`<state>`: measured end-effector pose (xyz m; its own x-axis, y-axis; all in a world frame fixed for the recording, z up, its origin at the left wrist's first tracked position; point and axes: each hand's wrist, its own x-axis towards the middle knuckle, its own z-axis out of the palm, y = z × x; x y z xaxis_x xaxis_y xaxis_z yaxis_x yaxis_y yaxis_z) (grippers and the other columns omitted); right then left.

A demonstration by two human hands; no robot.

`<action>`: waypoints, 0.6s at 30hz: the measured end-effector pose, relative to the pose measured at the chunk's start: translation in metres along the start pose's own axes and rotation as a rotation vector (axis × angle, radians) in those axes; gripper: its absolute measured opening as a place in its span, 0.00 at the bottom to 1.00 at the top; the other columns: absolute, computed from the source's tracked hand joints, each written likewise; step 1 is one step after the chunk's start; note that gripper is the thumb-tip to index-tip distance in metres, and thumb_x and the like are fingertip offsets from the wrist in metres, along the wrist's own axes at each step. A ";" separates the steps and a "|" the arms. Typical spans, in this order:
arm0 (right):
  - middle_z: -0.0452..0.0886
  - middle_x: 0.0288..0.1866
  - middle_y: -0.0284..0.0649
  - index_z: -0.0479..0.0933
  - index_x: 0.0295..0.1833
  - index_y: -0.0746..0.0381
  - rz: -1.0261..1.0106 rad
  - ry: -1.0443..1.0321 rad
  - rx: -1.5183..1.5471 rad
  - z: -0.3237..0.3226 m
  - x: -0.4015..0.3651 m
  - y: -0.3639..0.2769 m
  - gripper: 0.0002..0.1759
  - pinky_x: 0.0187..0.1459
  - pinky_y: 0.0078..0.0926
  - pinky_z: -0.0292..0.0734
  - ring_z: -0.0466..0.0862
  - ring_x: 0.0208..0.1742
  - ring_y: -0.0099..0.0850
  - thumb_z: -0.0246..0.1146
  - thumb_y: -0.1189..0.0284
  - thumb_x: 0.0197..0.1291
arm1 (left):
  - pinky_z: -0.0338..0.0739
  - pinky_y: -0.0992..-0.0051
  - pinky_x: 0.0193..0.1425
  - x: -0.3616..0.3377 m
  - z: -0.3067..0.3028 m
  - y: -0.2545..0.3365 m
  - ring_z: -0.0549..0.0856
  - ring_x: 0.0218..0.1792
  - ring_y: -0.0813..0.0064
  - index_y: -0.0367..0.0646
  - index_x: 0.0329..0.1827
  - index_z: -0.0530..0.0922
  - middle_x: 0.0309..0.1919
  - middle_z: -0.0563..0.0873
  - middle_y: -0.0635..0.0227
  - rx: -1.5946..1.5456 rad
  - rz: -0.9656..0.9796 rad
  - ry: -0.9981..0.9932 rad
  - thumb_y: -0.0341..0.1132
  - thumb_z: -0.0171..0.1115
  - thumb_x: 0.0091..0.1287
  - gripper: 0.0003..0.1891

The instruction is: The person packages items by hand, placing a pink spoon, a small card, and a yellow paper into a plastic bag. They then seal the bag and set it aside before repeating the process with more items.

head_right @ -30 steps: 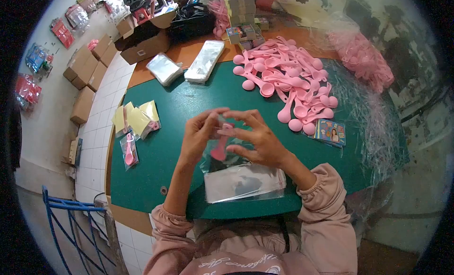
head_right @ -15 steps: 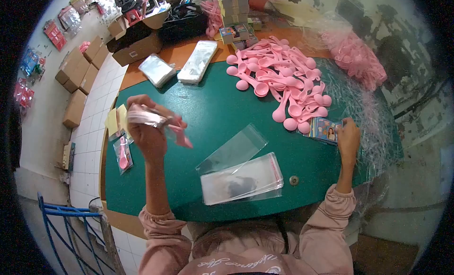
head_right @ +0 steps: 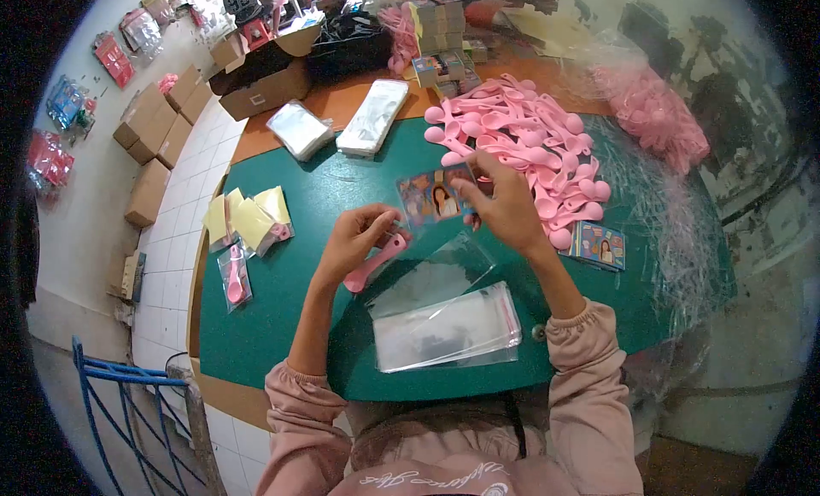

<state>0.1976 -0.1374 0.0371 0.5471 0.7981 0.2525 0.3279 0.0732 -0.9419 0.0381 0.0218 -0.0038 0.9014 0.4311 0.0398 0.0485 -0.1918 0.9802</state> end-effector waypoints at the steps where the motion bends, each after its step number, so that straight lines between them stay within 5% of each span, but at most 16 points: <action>1: 0.79 0.30 0.38 0.71 0.42 0.66 0.004 0.000 0.004 0.003 -0.002 0.002 0.09 0.15 0.16 0.70 0.77 0.21 0.19 0.59 0.74 0.58 | 0.76 0.82 0.33 -0.001 -0.001 0.003 0.83 0.30 0.81 0.34 0.39 0.78 0.29 0.84 0.64 0.002 -0.006 -0.001 0.36 0.52 0.67 0.13; 4: 0.78 0.28 0.36 0.71 0.41 0.65 0.019 -0.048 -0.074 0.001 -0.012 0.007 0.07 0.16 0.16 0.70 0.76 0.21 0.18 0.59 0.75 0.58 | 0.77 0.80 0.35 -0.002 0.004 0.008 0.84 0.32 0.79 0.33 0.39 0.78 0.30 0.84 0.64 -0.085 -0.138 -0.004 0.36 0.52 0.67 0.13; 8: 0.78 0.26 0.34 0.72 0.40 0.66 -0.014 0.185 0.022 0.005 -0.013 0.008 0.07 0.17 0.14 0.70 0.74 0.19 0.16 0.59 0.74 0.58 | 0.78 0.80 0.36 -0.003 0.002 0.007 0.84 0.32 0.78 0.32 0.40 0.78 0.31 0.84 0.64 -0.078 -0.123 -0.065 0.35 0.53 0.66 0.13; 14: 0.78 0.27 0.35 0.72 0.40 0.65 -0.068 -0.083 -0.169 0.004 -0.017 0.007 0.08 0.19 0.14 0.70 0.74 0.20 0.16 0.60 0.73 0.57 | 0.77 0.81 0.34 -0.002 0.001 0.003 0.80 0.30 0.83 0.33 0.42 0.78 0.29 0.83 0.68 -0.074 -0.116 -0.094 0.37 0.54 0.66 0.14; 18: 0.76 0.24 0.36 0.70 0.35 0.66 0.124 -0.244 0.037 0.013 -0.020 0.014 0.09 0.20 0.18 0.69 0.73 0.19 0.17 0.62 0.73 0.55 | 0.72 0.84 0.31 -0.003 0.005 0.002 0.76 0.28 0.87 0.33 0.40 0.80 0.27 0.81 0.73 0.102 0.001 -0.262 0.37 0.56 0.66 0.13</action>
<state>0.1811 -0.1444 0.0162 0.3783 0.9224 0.0777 0.2389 -0.0162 -0.9709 0.0373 0.0158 -0.0032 0.9813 0.1909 -0.0233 0.0782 -0.2853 0.9552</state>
